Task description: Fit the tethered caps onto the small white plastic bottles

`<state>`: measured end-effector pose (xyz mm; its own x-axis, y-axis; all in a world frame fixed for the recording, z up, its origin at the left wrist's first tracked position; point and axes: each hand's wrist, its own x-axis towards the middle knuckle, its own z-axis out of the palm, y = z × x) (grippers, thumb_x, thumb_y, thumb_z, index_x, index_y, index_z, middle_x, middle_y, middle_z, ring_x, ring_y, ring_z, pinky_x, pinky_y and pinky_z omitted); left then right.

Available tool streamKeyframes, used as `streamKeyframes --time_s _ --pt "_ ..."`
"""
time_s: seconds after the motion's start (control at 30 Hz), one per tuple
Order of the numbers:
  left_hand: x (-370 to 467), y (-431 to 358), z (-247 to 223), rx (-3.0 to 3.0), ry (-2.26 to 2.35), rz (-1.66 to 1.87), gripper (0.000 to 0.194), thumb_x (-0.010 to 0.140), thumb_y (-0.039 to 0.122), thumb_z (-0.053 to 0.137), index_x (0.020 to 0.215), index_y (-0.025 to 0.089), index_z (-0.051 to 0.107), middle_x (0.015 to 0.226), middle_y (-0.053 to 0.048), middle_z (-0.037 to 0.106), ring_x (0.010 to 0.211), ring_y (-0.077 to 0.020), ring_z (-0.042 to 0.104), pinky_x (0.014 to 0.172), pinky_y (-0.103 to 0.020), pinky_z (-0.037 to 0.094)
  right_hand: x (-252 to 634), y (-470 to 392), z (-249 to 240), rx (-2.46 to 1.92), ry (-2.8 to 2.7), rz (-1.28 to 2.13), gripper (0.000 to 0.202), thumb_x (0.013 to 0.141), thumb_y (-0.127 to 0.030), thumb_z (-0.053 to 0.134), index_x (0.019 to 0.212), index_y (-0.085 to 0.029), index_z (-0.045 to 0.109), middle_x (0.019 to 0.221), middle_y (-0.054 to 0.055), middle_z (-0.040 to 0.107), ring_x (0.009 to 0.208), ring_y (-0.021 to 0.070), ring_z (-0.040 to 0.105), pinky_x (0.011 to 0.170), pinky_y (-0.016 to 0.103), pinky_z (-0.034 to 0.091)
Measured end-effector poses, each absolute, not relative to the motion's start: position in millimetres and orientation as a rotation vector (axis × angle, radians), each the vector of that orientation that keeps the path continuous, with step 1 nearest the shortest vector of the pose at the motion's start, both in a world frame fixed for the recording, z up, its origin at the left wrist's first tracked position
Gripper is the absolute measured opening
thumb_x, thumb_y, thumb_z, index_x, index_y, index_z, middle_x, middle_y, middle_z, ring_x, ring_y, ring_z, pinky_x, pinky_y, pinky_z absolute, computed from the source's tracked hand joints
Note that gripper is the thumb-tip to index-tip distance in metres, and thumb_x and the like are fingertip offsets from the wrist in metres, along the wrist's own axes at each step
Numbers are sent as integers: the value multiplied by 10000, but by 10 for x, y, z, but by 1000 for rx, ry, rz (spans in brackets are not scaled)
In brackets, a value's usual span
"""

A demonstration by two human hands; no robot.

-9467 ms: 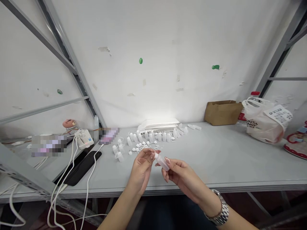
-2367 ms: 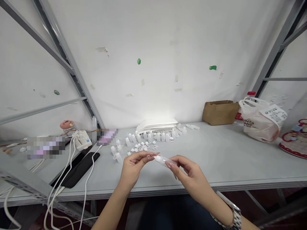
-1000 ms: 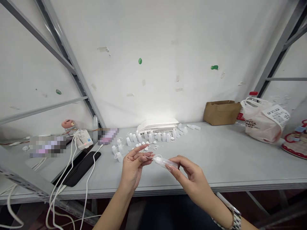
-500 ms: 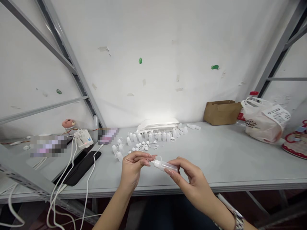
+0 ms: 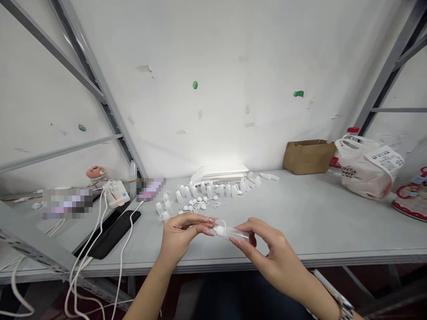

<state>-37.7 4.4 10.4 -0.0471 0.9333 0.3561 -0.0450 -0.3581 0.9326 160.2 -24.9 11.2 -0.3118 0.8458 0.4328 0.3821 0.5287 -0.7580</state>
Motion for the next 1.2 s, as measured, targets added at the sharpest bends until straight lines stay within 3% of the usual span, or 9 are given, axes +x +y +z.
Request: streamKeyframes --time_s 0.17,0.37,0.57,0.8,1.0,1.2 --pt "-376 -10 153 1539 1113 1491 162 605 97 697 702 216 748 654 -30 737 641 -223 697 724 -330 560 1636 -242 111 -1011 -1946 660 152 870 -343 493 878 -214 573 705 0 520 649 140 493 619 273 408" --pt "-386 10 114 1635 1151 1380 201 610 58 674 622 248 739 700 15 743 678 -196 697 687 -270 563 1610 -198 100 -1045 -1942 700 193 871 -370 484 860 -206 587 704 1 522 653 137 485 619 265 404" --pt "-401 57 68 1689 1188 1366 154 620 105 705 624 256 734 703 32 743 772 -187 692 765 -255 547 1616 -81 88 -1062 -1902 845 232 866 -398 484 819 -203 603 684 -9 525 650 127 480 599 242 400" --pt "-454 119 43 1566 1114 1355 193 676 206 691 868 215 709 953 -18 723 914 -223 656 759 -330 578 1673 -23 93 -1107 -1809 851 260 851 -427 493 822 -204 622 700 -4 544 685 140 494 649 257 409" --pt "-451 109 67 1676 1156 1410 77 709 208 666 760 218 722 814 1 736 830 -172 669 777 -264 557 1670 -48 115 -1108 -1820 852 247 852 -416 496 819 -202 616 694 -8 528 680 135 487 647 248 405" --pt "-471 106 44 1830 1163 1404 99 730 194 650 718 249 731 747 22 738 745 -142 672 722 -220 540 1659 -56 106 -1099 -1841 871 247 856 -416 490 828 -207 619 700 -6 538 684 137 491 641 243 407"
